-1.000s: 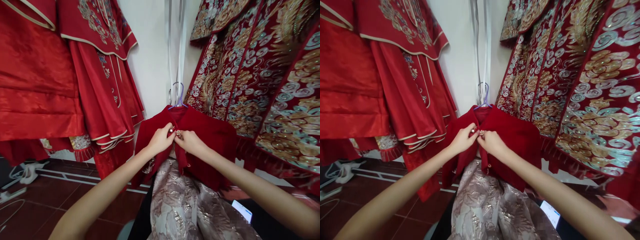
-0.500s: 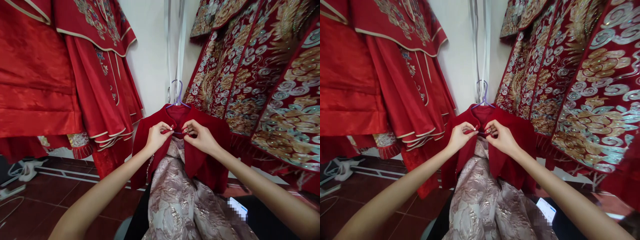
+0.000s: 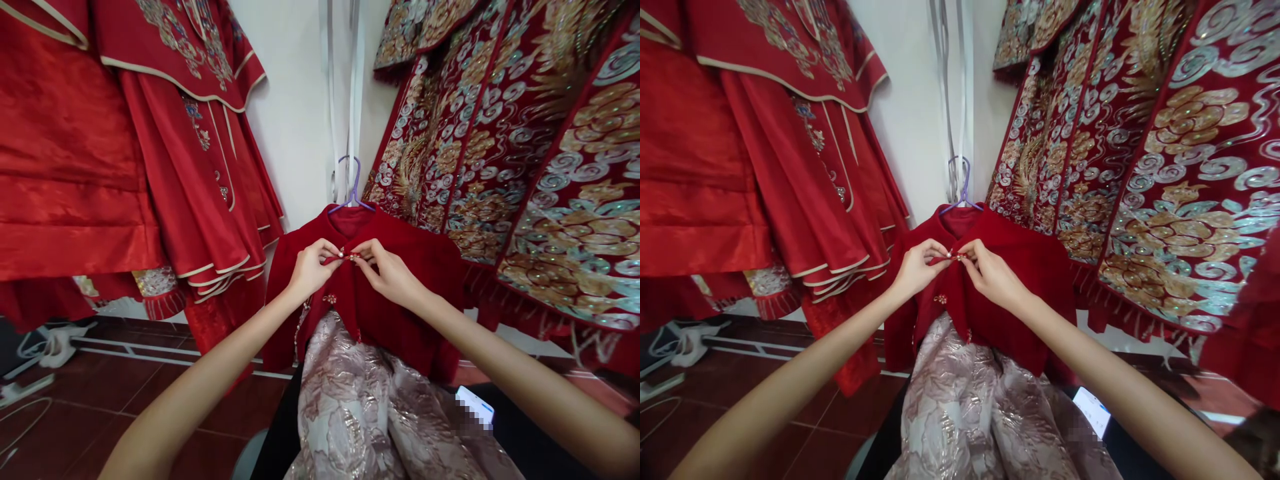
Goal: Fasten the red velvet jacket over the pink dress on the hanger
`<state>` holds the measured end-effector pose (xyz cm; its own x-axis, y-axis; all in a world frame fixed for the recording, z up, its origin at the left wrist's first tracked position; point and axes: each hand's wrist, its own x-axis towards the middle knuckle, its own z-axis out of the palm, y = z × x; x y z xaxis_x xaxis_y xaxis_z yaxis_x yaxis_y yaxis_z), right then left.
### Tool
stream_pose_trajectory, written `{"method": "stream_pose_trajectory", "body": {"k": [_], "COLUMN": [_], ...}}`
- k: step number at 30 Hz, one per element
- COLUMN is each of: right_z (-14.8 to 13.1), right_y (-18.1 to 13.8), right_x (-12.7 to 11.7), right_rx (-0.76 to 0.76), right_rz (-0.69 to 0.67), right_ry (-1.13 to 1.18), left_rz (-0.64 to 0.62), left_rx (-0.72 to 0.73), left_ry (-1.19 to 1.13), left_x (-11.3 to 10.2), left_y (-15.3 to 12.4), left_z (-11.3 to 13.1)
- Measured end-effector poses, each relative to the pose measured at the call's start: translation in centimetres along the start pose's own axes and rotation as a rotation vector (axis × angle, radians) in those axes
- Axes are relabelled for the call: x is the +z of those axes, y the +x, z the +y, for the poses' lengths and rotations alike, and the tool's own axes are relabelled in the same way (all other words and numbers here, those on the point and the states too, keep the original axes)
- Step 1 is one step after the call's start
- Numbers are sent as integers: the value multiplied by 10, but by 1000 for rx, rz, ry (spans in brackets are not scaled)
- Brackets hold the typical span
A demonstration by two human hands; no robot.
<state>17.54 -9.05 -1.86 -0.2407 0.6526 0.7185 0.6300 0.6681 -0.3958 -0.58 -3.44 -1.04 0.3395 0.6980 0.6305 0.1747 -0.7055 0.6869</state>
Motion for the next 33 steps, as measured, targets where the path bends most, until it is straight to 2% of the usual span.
{"method": "stream_pose_trajectory", "body": {"k": [7, 13, 21, 33], "right_z": [-9, -8, -3, 5], "right_y": [3, 8, 8, 10], "right_x": [-4, -5, -8, -6], "right_rx": [55, 92, 54, 69], "right_rz": [-88, -71, -43, 6], "right_ry": [-216, -299, -191, -32], "left_rz": [-136, -231, -167, -217], "left_rx": [72, 93, 148, 194], "left_ry": [224, 361, 500, 597], "left_x": [-2, -9, 0, 1], "left_y": [7, 14, 14, 21], "left_z": [6, 18, 28, 30]}}
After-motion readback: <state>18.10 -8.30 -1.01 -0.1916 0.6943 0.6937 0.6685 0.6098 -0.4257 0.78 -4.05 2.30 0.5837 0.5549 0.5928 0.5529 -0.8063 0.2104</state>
